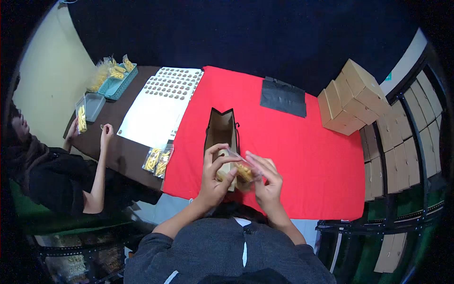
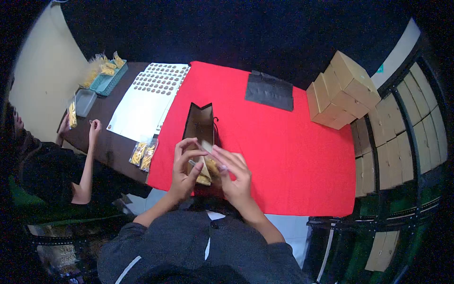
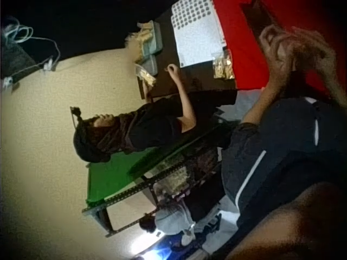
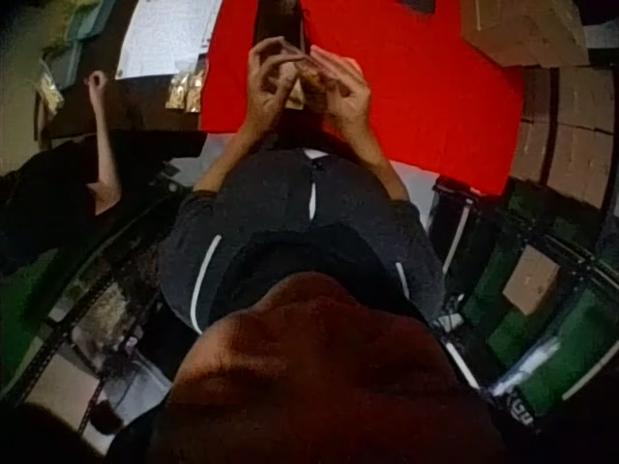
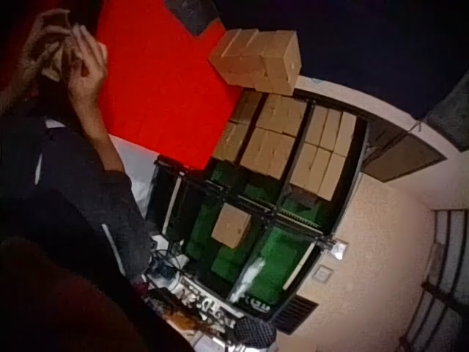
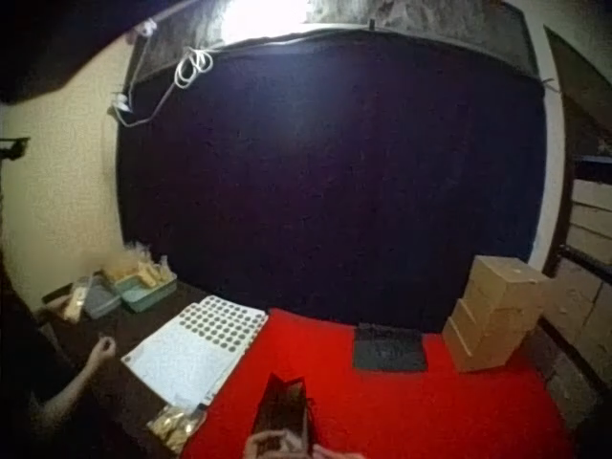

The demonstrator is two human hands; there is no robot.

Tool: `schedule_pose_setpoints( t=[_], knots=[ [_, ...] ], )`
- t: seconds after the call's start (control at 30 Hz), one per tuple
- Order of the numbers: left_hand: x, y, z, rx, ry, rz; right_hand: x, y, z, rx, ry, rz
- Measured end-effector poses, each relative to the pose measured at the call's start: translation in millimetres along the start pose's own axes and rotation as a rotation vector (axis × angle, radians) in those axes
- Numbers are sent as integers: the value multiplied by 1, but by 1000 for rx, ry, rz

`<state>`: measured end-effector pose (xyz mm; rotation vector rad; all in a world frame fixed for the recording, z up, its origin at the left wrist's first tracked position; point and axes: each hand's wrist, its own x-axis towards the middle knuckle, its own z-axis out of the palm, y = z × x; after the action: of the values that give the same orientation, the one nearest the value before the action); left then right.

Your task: Packing individual snack bags into a larger black gift bag.

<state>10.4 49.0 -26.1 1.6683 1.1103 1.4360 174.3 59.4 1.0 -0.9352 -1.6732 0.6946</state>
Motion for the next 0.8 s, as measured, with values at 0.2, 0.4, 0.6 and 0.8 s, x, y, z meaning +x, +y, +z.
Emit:
schedule_pose_setpoints(
  t=[0.2,0.4,0.6,0.8],
  knots=[
    [10,11,1,78,33,162,7,-2,4,70,-105,-93],
    [10,10,5,79,53,169,10,0,9,0,-23,-110],
    [9,3,7,-99,-3,173,9,-1,7,-171,-7,-64],
    [10,8,13,-216,-31,179,7,1,-3,46,171,67]
  ],
)
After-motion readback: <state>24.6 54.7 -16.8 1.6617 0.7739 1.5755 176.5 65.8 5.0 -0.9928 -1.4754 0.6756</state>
